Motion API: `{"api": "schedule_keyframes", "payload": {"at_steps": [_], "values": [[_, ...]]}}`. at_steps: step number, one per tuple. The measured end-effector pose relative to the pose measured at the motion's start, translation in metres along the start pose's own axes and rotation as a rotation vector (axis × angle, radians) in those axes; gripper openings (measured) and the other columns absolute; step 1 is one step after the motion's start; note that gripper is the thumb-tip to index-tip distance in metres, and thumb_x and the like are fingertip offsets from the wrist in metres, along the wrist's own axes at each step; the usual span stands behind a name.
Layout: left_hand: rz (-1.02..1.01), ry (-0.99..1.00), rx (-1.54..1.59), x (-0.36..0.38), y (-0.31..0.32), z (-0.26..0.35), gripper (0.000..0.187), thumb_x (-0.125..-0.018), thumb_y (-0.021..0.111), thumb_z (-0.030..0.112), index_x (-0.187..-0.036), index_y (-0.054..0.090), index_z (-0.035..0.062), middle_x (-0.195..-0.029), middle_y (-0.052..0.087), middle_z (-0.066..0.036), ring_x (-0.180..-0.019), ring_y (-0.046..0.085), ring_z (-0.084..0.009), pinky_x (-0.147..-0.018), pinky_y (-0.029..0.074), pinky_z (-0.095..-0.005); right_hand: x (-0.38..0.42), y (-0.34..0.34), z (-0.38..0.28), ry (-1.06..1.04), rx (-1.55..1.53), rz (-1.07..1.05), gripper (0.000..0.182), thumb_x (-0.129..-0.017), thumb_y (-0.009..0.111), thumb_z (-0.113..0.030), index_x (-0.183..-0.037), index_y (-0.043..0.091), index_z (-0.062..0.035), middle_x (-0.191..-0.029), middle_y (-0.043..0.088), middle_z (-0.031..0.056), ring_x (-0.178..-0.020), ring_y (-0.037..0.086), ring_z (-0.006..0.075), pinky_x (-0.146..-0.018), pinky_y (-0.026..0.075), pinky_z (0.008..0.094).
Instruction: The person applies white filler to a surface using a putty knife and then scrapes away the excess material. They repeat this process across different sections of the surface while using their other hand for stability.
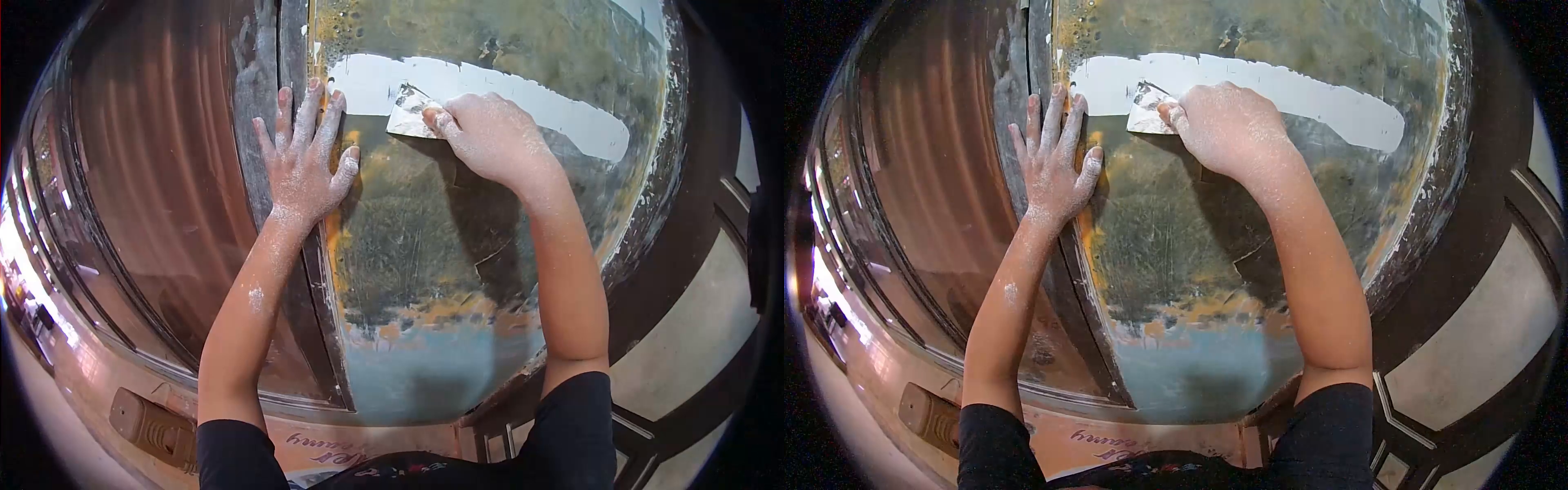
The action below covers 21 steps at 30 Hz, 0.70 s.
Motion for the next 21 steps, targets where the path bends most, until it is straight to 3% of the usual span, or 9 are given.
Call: {"api": "schedule_keyframes", "payload": {"at_steps": [16, 20, 21], "values": [[-0.045, -0.001, -0.037, 0.003, 0.004, 0.0, 0.075, -0.092, 0.054, 0.045, -0.16, 0.033, 0.0208, -0.169, 0.02, -0.008, -0.156, 0.009, -0.0371, -0.119, 0.008, -0.069, -0.004, -0.014, -0.001, 0.018, 0.057, -0.072, 0.048, -0.104, 0.045, -0.04, -0.102, 0.076, -0.0042, -0.1, 0.074, 0.0195, -0.096, 0.072, 0.0362, -0.085, 0.056, 0.05], [-0.033, 0.008, -0.034, 0.003, 0.002, 0.001, 0.075, -0.092, 0.055, 0.043, -0.16, 0.032, 0.0207, -0.169, 0.02, -0.008, -0.156, 0.009, -0.0368, -0.12, 0.007, -0.0683, 0.004, -0.007, 0.002, 0.005, -0.007, 0.045, 0.048, -0.104, 0.044, -0.041, -0.103, 0.076, -0.0059, -0.102, 0.074, 0.0192, -0.097, 0.071, 0.0353, -0.084, 0.056, 0.0492], [-0.046, 0.003, -0.033, 0.003, 0.002, 0.0, 0.076, -0.092, 0.055, 0.042, -0.16, 0.032, 0.0206, -0.169, 0.02, -0.009, -0.156, 0.008, -0.0368, -0.12, 0.007, -0.0683, 0.004, -0.002, 0.008, 0.063, 0.0, -0.022, 0.05, -0.105, 0.043, -0.042, -0.103, 0.076, -0.0053, -0.101, 0.075, 0.0185, -0.097, 0.071, 0.0356, -0.084, 0.056, 0.0499]]}}
Point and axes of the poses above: each hand's wrist, its own x-axis away from the middle knuckle, its own y-axis out of the palm, z = x × y, the point moved 8 cm from there along -x, towards the middle knuckle
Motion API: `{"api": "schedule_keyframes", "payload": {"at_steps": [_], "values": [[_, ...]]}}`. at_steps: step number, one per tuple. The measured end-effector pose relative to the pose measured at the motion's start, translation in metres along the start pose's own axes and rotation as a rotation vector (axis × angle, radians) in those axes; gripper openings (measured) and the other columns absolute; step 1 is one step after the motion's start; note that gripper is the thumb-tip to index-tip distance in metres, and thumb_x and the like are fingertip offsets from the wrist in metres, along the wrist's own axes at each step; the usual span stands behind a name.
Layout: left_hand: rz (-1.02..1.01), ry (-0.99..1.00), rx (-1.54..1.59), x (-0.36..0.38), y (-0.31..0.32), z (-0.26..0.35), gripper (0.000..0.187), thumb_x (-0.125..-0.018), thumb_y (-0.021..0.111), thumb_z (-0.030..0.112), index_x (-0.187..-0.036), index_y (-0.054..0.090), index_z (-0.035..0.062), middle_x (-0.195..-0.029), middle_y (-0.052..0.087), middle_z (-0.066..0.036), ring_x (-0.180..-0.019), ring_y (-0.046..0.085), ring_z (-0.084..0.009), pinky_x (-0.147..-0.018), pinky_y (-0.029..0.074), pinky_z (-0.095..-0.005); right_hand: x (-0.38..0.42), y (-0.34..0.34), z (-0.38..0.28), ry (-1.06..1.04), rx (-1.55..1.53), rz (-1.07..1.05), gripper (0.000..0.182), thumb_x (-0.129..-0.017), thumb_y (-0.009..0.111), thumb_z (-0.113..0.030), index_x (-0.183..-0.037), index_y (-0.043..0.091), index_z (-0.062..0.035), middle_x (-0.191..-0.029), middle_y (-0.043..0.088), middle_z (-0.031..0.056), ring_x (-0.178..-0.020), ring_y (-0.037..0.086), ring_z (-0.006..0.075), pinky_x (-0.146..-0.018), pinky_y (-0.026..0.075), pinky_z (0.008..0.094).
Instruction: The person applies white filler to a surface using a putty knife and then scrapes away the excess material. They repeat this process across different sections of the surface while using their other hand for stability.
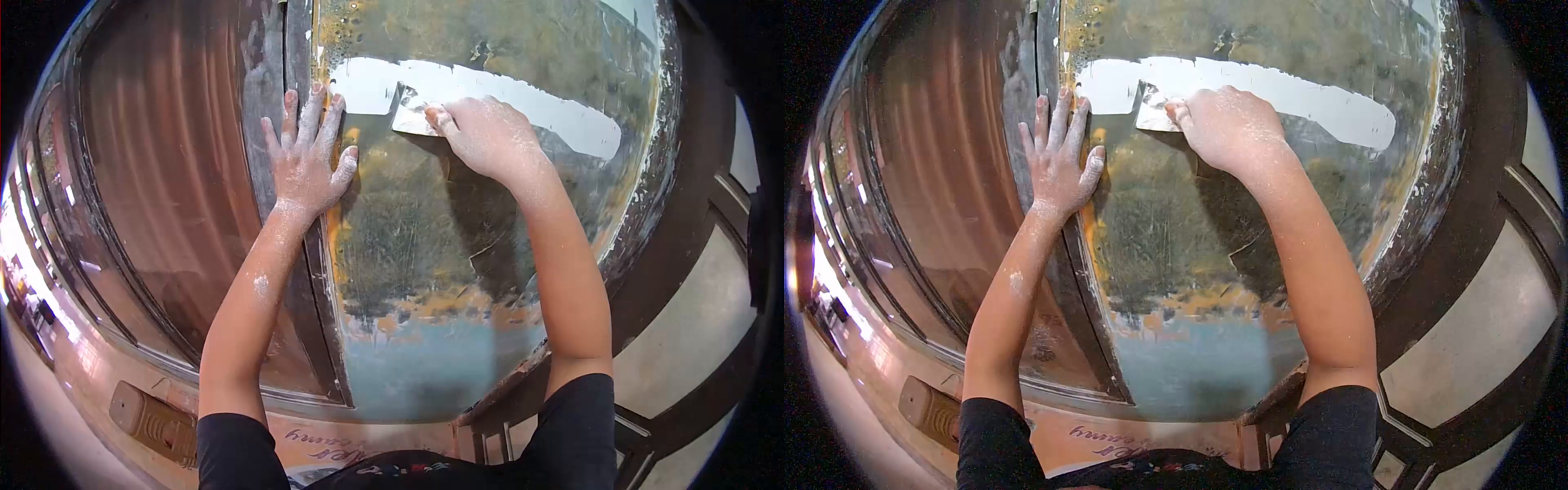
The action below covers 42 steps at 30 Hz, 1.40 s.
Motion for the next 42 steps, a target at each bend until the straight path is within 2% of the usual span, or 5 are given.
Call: {"api": "schedule_keyframes", "payload": {"at_steps": [21, 27, 31, 33, 42], "values": [[0.106, 0.029, 0.041, -0.025, -0.011, 0.006, 0.076, -0.089, 0.058, 0.042, -0.158, 0.038, 0.0188, -0.166, 0.028, -0.009, -0.155, 0.015, -0.0383, -0.12, 0.01, -0.0664, -0.011, -0.013, -0.004, -0.037, 0.133, 0.037, 0.053, -0.106, 0.041, -0.043, -0.098, 0.077, -0.005, -0.092, 0.075, 0.0174, -0.089, 0.073, 0.0337, -0.078, 0.058, 0.0485], [0.116, 0.03, 0.038, -0.022, -0.01, 0.002, 0.071, -0.092, 0.054, 0.046, -0.157, 0.04, 0.0217, -0.166, 0.028, -0.007, -0.154, 0.018, -0.0377, -0.121, 0.012, -0.0646, 0.036, 0.019, 0.018, -0.021, -0.35, 0.142, 0.039, -0.102, 0.045, -0.031, -0.09, 0.064, 0.0017, -0.089, 0.068, 0.028, -0.088, 0.065, 0.0487, -0.08, 0.051, 0.0544], [0.094, 0.012, 0.008, -0.02, -0.011, 0.004, 0.07, -0.093, 0.052, 0.045, -0.158, 0.038, 0.0219, -0.167, 0.027, -0.008, -0.154, 0.017, -0.0378, -0.12, 0.012, -0.0657, 0.086, 0.088, 0.029, 0.134, -0.944, 0.002, 0.031, -0.103, 0.048, -0.023, -0.088, 0.058, 0.0023, -0.073, 0.065, 0.0197, -0.068, 0.068, 0.03, -0.068, 0.054, 0.0411], [0.086, 0.007, 0.007, -0.022, -0.01, 0.005, 0.07, -0.093, 0.052, 0.044, -0.158, 0.038, 0.0218, -0.167, 0.026, -0.008, -0.155, 0.017, -0.0378, -0.12, 0.012, -0.0662, 0.113, 0.126, 0.029, 0.212, -1.303, -0.058, 0.038, -0.109, 0.045, -0.034, -0.109, 0.058, 0.0015, -0.073, 0.062, 0.0055, -0.061, 0.062, 0.0118, -0.058, 0.051, 0.0284], [-0.078, -0.016, -0.094, 0.007, 0.013, 0.058, 0.074, -0.094, 0.056, 0.036, -0.156, 0.033, 0.004, -0.169, 0.015, -0.014, -0.157, 0.004, -0.0369, -0.118, 0.005, -0.0695, 0.165, 0.183, 0.044, 0.335, -1.753, -0.119, 0.038, -0.108, 0.05, -0.034, -0.132, 0.05, -0.0048, -0.088, 0.057, 0.0021, -0.069, 0.059, 0.0108, -0.052, 0.048, 0.025]]}}
Point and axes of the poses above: each hand's wrist, its own x-axis away from the middle knuckle, its own y-axis out of the palm, z = x × y, the point moved 8 cm from there along -x, towards the middle knuckle
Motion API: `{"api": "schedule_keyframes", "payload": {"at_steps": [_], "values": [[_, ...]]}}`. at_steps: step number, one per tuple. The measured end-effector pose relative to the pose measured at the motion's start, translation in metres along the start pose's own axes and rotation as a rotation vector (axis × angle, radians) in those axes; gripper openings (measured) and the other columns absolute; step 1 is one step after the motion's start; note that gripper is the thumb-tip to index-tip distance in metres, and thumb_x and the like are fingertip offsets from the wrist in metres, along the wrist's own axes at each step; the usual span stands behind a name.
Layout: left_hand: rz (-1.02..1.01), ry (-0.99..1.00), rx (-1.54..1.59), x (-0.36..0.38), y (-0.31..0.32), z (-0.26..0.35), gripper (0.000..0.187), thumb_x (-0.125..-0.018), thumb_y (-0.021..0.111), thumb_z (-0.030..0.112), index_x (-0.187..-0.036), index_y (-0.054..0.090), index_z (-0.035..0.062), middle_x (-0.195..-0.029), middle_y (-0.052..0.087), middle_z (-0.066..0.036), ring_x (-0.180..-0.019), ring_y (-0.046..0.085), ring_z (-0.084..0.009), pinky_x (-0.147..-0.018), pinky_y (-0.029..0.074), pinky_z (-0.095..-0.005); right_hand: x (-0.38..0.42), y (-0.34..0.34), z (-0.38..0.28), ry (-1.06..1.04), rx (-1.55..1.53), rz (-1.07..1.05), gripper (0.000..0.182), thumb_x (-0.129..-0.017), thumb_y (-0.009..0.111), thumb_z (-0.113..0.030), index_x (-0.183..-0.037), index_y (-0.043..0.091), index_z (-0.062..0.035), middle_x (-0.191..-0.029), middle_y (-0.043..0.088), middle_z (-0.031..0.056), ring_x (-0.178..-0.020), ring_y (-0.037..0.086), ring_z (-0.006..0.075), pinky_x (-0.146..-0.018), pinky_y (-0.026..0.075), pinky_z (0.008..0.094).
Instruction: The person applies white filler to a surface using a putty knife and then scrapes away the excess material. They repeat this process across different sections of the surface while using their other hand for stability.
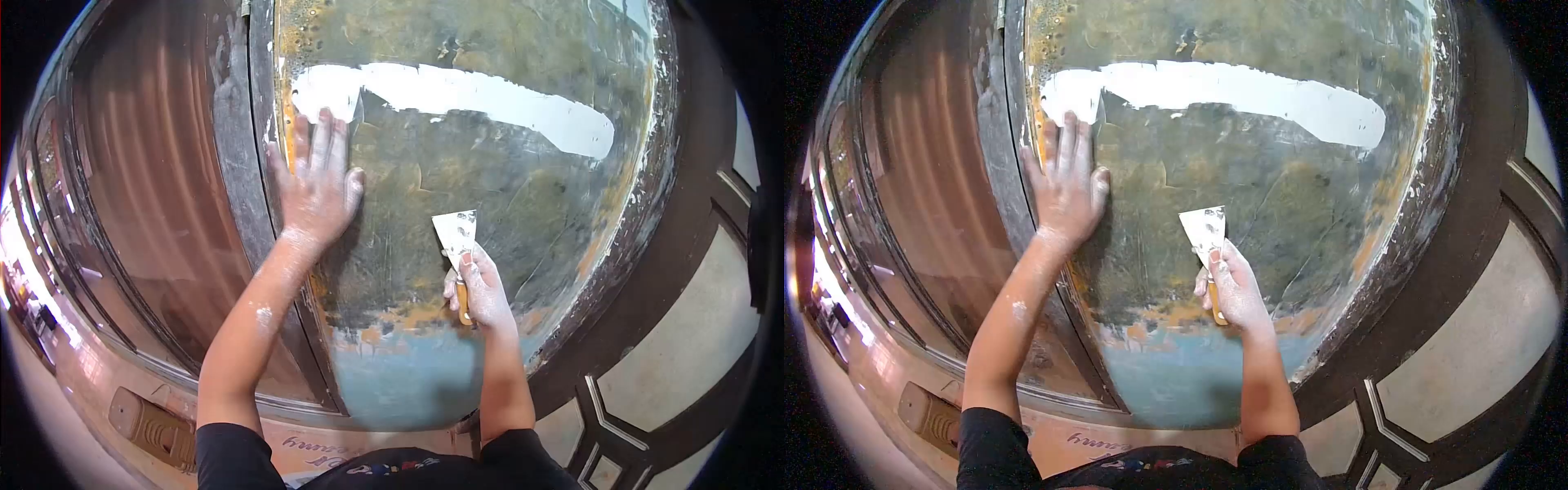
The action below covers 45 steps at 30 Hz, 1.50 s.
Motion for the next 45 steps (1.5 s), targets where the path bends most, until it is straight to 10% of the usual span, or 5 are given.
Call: {"api": "schedule_keyframes", "payload": {"at_steps": [9, 16, 23, 28, 45], "values": [[-0.085, 0.317, 0.496, 0.018, -0.009, 0.089, 0.061, -0.095, 0.041, 0.059, -0.136, 0.065, 0.021, -0.162, 0.039, -0.007, -0.157, 0.013, -0.0335, -0.119, -0.009, -0.0644, 0.008, 0.002, -0.002, -0.031, -0.045, -0.085, 0.036, -0.106, 0.055, -0.03, -0.134, 0.051, -0.0068, -0.085, 0.056, -0.0004, -0.071, 0.055, 0.0074, -0.056, 0.048, 0.0238], [-0.111, 0.342, 0.65, -0.003, -0.031, 0.11, 0.017, -0.091, 0.063, 0.022, -0.081, 0.071, 0.0112, -0.127, 0.064, -0.001, -0.143, 0.039, -0.0335, -0.118, 0.002, -0.068, 0.012, 0.0, -0.007, -0.156, -0.011, -0.136, 0.05, -0.105, 0.053, -0.016, -0.149, 0.032, -0.0051, -0.095, 0.056, 0.0045, -0.08, 0.056, 0.0104, -0.067, 0.051, 0.0264], [0.068, 0.206, 0.396, -0.043, -0.044, 0.076, 0.02, -0.094, 0.062, 0.03, -0.094, 0.07, 0.0117, -0.136, 0.054, -0.007, -0.144, 0.03, -0.0384, -0.118, 0.009, -0.0673, 0.014, 0.039, -0.067, -0.636, 0.547, -0.11, 0.039, -0.099, 0.057, -0.007, -0.137, 0.054, -0.0062, -0.11, 0.063, 0.0112, -0.098, 0.06, 0.0179, -0.089, 0.05, 0.0369], [0.136, 0.118, 0.109, -0.069, -0.031, 0.023, 0.063, -0.093, 0.058, 0.044, -0.151, 0.046, 0.0238, -0.166, 0.027, -0.011, -0.154, 0.015, -0.04, -0.119, 0.01, -0.0677, -0.006, 0.05, -0.056, -0.54, 0.124, -0.046, 0.023, -0.096, 0.05, 0.0, -0.114, 0.064, -0.0038, -0.096, 0.058, 0.006, -0.073, 0.049, 0.0087, -0.07, 0.044, 0.0262], [0.235, 0.151, 0.023, -0.072, -0.032, -0.007, 0.064, -0.097, 0.051, 0.056, -0.156, 0.041, 0.0322, -0.167, 0.026, -0.008, -0.154, 0.017, -0.0393, -0.12, 0.014, -0.0666, -0.028, 0.07, -0.068, -0.573, 0.053, 0.173, 0.024, -0.107, 0.04, -0.012, -0.111, 0.062, -0.0029, -0.076, 0.048, -0.0007, -0.063, 0.044, 0.0054, -0.057, 0.038, 0.0241]]}}
Point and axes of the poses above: each hand's wrist, its own x-axis away from the middle knuckle, its own y-axis out of the palm, z = x × y, the point moved 8 cm from there along -x, towards the middle knuckle
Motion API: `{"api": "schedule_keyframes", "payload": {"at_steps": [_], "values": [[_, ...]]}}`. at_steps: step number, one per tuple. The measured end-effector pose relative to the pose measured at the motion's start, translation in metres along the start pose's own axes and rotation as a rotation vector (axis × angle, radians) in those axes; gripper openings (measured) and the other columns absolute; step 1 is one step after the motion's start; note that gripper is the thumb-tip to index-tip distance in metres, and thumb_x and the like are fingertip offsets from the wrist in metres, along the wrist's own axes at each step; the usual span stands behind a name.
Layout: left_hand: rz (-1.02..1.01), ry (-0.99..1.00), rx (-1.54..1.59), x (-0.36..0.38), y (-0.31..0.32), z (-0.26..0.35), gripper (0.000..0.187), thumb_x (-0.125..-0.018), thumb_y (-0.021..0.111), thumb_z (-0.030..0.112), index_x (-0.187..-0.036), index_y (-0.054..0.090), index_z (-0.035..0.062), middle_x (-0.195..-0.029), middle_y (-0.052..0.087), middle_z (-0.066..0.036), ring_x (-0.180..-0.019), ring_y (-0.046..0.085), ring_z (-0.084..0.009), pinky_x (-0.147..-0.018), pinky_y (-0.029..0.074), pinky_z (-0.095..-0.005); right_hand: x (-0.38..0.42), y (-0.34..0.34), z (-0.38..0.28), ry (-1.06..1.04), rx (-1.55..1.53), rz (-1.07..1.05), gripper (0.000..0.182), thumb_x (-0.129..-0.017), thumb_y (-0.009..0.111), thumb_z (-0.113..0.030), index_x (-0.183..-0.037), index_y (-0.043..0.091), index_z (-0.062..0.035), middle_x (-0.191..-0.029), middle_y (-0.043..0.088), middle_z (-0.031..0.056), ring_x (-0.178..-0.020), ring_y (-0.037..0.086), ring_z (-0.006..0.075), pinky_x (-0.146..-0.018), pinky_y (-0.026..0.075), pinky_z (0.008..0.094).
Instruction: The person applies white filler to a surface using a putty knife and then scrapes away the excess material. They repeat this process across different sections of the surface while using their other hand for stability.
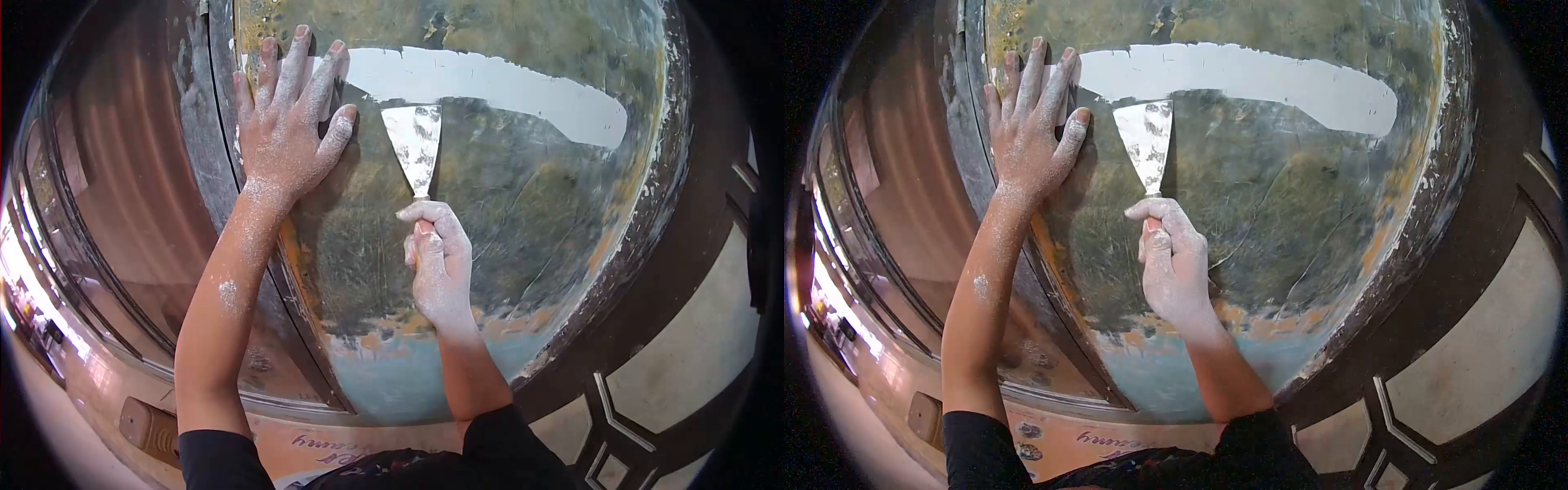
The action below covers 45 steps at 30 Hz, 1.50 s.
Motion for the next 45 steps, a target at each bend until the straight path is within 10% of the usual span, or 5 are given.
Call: {"api": "schedule_keyframes", "payload": {"at_steps": [14, 25, 33, 40, 45], "values": [[-0.016, -0.013, -0.003, 0.004, 0.001, 0.0, 0.065, -0.096, 0.051, 0.049, -0.157, 0.037, 0.0312, -0.168, 0.025, -0.006, -0.155, 0.016, -0.0368, -0.122, 0.013, -0.0627, 0.047, -0.061, 0.034, -0.078, -0.137, 0.165, 0.032, -0.109, 0.046, -0.03, -0.11, 0.06, -0.0016, -0.091, 0.056, 0.0048, -0.065, 0.047, 0.0068, -0.058, 0.038, 0.0233], [-0.064, -0.031, -0.054, 0.018, 0.009, 0.038, 0.073, -0.095, 0.053, 0.042, -0.16, 0.032, 0.0163, -0.168, 0.021, -0.014, -0.154, 0.014, -0.0436, -0.12, 0.01, -0.0654, 0.053, -0.197, -0.004, 0.235, 0.136, 0.319, 0.066, -0.103, 0.051, -0.007, -0.162, 0.024, -0.0173, -0.099, 0.055, -0.0017, -0.069, 0.043, 0.0062, -0.062, 0.044, 0.0212], [-0.23, 0.11, 0.055, -0.01, 0.018, 0.149, 0.077, -0.092, 0.059, 0.048, -0.159, 0.034, 0.0208, -0.169, 0.02, -0.012, -0.156, 0.008, -0.0416, -0.117, 0.009, -0.0706, 0.013, -0.206, -0.034, 0.207, 0.832, 0.165, 0.058, -0.1, 0.055, -0.014, -0.156, 0.039, -0.02, -0.091, 0.067, 0.0252, -0.08, 0.065, 0.0435, -0.076, 0.051, 0.0465], [-0.192, 0.189, 0.114, -0.047, 0.023, 0.198, 0.074, -0.093, 0.056, 0.05, -0.159, 0.036, 0.0242, -0.169, 0.021, -0.006, -0.157, 0.008, -0.0376, -0.118, 0.009, -0.07, -0.001, -0.24, -0.061, -0.13, 1.112, 0.259, 0.054, -0.101, 0.051, -0.013, -0.154, 0.042, -0.0193, -0.091, 0.067, 0.024, -0.083, 0.065, 0.0433, -0.079, 0.052, 0.0493], [-0.15, 0.183, 0.074, -0.054, 0.025, 0.206, 0.071, -0.094, 0.055, 0.053, -0.158, 0.038, 0.027, -0.168, 0.024, -0.002, -0.156, 0.013, -0.0347, -0.12, 0.01, -0.0674, -0.027, -0.248, -0.075, 0.148, 1.177, 0.203, 0.054, -0.098, 0.05, -0.006, -0.152, 0.045, -0.0136, -0.117, 0.064, 0.0265, -0.096, 0.062, 0.0485, -0.084, 0.052, 0.0459]]}}
Point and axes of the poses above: each hand's wrist, its own x-axis away from the middle knuckle, its own y-axis out of the palm, z = x × y, the point moved 8 cm from there along -x, towards the middle knuckle
